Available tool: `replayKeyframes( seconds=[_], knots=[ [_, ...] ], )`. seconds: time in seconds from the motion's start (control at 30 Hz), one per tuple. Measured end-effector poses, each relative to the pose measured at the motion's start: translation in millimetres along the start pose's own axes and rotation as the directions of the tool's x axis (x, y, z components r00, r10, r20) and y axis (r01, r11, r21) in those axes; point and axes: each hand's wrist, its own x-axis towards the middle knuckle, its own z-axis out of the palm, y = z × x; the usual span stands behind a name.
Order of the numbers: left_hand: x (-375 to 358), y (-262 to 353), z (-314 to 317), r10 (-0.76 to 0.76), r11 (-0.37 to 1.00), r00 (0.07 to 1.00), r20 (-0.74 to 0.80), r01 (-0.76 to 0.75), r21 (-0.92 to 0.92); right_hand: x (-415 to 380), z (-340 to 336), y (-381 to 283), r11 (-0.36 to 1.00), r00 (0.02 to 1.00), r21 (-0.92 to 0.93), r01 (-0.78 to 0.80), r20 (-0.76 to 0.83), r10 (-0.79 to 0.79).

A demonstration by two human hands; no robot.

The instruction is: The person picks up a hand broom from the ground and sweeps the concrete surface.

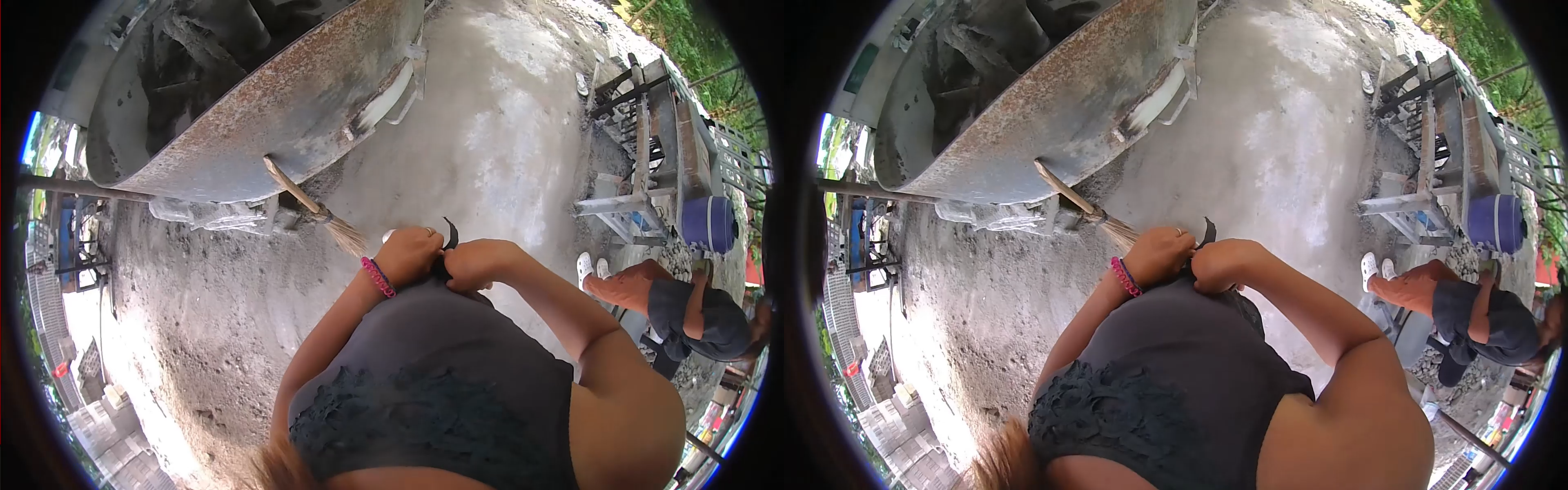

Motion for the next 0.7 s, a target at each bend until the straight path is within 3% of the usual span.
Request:
replayKeyframes(
  seconds=[0.17,0.27,0.47,0.53,0.57,0.6,0.63,0.7],
  knots=[
    [0,-2,-1,0.093,0.995,0.994,-0.050,-0.091,0.040,27,17,-7,0.994,0.968,0.003,-0.109,-0.229,0.106],
    [-3,-4,2,-0.002,0.992,1.000,-0.009,0.003,0.124,55,34,4,0.992,0.891,-0.126,0.002,-0.451,-0.059],
    [-20,-16,4,-0.042,0.997,0.998,-0.052,0.046,0.062,50,22,-21,0.911,0.919,-0.413,-0.003,-0.360,-0.160],
    [-29,-22,9,-0.029,0.999,0.987,-0.160,0.032,0.017,55,21,-29,0.955,0.876,-0.290,-0.064,-0.475,-0.085],
    [-30,-14,-3,-0.164,0.983,0.986,-0.012,0.165,0.075,77,20,-13,0.926,0.897,-0.360,-0.114,-0.438,-0.060],
    [-34,-18,-3,-0.216,0.976,0.976,0.017,0.216,-0.016,82,13,-12,0.919,0.920,-0.382,-0.092,-0.385,-0.068],
    [-37,-21,1,-0.245,0.967,0.968,-0.051,0.240,-0.088,76,-1,-19,0.925,0.952,-0.379,-0.028,-0.292,-0.090],
    [-48,-21,-22,-0.232,0.938,0.968,0.099,0.249,-0.243,53,-34,-40,0.968,0.989,-0.208,0.142,-0.008,-0.146]
  ],
)
